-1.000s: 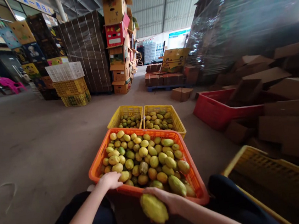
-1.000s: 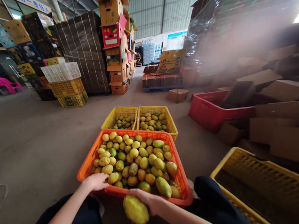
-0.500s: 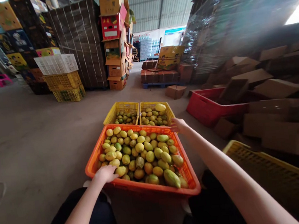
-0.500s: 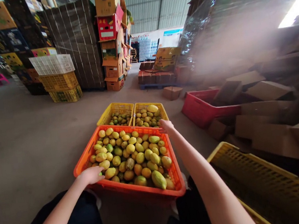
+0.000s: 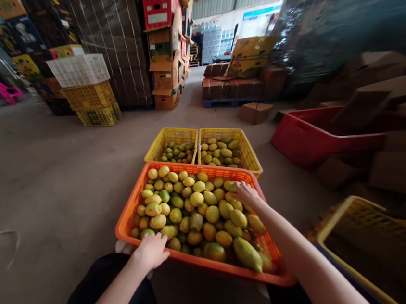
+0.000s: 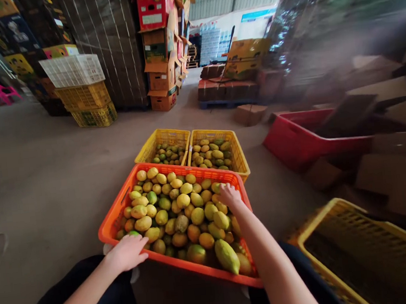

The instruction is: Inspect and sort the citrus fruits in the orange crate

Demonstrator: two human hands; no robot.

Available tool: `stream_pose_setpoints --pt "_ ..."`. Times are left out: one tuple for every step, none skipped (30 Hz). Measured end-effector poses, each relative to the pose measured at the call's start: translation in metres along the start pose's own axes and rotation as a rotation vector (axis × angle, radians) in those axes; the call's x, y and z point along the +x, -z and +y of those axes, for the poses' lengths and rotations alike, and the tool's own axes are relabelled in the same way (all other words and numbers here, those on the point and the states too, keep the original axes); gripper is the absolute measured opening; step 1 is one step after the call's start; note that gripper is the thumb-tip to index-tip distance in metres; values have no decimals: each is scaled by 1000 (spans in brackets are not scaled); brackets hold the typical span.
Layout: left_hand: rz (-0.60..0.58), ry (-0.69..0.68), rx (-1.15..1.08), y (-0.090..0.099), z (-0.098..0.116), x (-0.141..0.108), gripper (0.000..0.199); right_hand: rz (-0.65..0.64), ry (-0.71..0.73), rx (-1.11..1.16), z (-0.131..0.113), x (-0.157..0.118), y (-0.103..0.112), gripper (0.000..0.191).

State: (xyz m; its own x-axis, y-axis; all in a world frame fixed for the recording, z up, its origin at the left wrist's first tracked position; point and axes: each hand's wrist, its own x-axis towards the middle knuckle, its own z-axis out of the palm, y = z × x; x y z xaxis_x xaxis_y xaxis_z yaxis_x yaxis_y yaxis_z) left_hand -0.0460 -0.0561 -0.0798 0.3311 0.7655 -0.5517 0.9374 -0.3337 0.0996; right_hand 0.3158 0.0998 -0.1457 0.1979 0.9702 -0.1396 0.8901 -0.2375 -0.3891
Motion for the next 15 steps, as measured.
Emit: stream_pose_setpoints --pt "1 1 -11 0 2 -1 51 -1 -24 -41 -1 9 -5 59" --pt "-4 4 -27 0 3 -1 51 0 -44 -72 -1 17 -10 63" --pt "-11 8 -43 0 4 -1 51 2 -60 -96 -1 24 -15 65" --pt "-17 13 -56 0 5 -1 50 4 -69 -112 -1 29 -20 66" --pt "-19 19 -62 1 6 -1 50 5 -72 -121 0 34 -24 65" --pt "-20 25 -62 2 6 -1 50 3 -71 -126 0 38 -28 64" --pt "-21 31 -57 4 7 0 49 0 -65 -126 1 41 -30 62" --pt "-24 38 -49 5 7 1 49 -5 -58 -121 2 44 -30 60" --pt "-27 47 -41 6 6 1 49 -10 -50 -111 3 45 -30 58" --pt "-26 56 -32 7 6 2 48 -13 -42 -96 4 46 -28 57" --pt "-21 64 -22 8 5 2 48 -11 -34 -76 4 45 -25 56" --pt "-12 67 -13 8 3 2 47 -4 -28 -52 4 43 -21 55" --pt "2 64 -6 9 2 2 46 9 -21 -24 3 41 -17 54" --pt "17 56 -1 9 1 2 45 28 -13 8 2 37 -13 54" --pt "32 45 2 10 0 2 44 52 2 41 -1 33 -9 53"
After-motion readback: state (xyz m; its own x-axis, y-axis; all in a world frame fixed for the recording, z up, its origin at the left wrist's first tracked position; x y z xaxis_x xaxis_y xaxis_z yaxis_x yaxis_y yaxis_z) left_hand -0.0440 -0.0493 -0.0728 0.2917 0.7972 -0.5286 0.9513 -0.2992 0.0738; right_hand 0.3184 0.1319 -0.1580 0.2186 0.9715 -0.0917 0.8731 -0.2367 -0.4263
